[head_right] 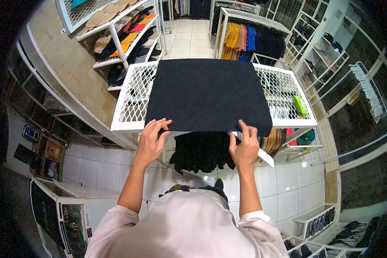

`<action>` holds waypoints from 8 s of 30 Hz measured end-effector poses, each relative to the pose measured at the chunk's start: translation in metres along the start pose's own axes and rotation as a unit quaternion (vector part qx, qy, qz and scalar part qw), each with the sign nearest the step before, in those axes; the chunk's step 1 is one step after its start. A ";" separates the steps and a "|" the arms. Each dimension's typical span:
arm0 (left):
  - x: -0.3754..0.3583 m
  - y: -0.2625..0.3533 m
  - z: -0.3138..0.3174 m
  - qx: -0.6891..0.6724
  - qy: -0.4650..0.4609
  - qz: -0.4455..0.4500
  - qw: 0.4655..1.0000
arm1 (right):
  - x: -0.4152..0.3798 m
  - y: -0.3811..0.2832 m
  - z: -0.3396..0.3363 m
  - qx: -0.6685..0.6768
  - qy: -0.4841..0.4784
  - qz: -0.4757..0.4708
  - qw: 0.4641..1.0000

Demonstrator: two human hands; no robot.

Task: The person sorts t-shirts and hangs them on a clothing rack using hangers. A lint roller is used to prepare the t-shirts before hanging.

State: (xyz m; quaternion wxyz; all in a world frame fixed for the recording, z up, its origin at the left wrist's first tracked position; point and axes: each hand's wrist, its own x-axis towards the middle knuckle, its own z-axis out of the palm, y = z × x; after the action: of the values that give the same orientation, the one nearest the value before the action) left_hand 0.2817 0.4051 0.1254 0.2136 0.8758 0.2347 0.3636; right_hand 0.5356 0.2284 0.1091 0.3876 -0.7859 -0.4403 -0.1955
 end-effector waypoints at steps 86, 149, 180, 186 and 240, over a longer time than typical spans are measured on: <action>0.085 -0.060 0.069 0.247 0.088 -0.100 0.960 | 0.101 0.062 0.089 -0.039 -0.047 -0.018 0.998; 0.084 -0.057 0.055 0.180 0.033 -0.075 0.980 | 0.093 0.061 0.050 -0.001 0.020 -0.045 0.999; -0.023 -0.056 0.024 0.160 0.070 0.000 0.985 | 0.017 0.074 0.028 0.031 -0.079 -0.131 0.988; -0.031 -0.025 0.005 0.085 0.084 -0.044 0.992 | 0.017 0.047 -0.002 0.037 -0.079 -0.098 0.991; 0.081 -0.060 0.058 0.243 0.063 -0.112 0.962 | 0.086 0.014 0.100 -0.090 -0.083 0.017 0.992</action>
State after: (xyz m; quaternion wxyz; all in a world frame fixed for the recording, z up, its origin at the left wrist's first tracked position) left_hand 0.3601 0.4873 0.0989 0.0190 0.8448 0.4256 0.3237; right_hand 0.5903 0.3480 0.0963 0.2809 -0.8384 -0.4380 -0.1622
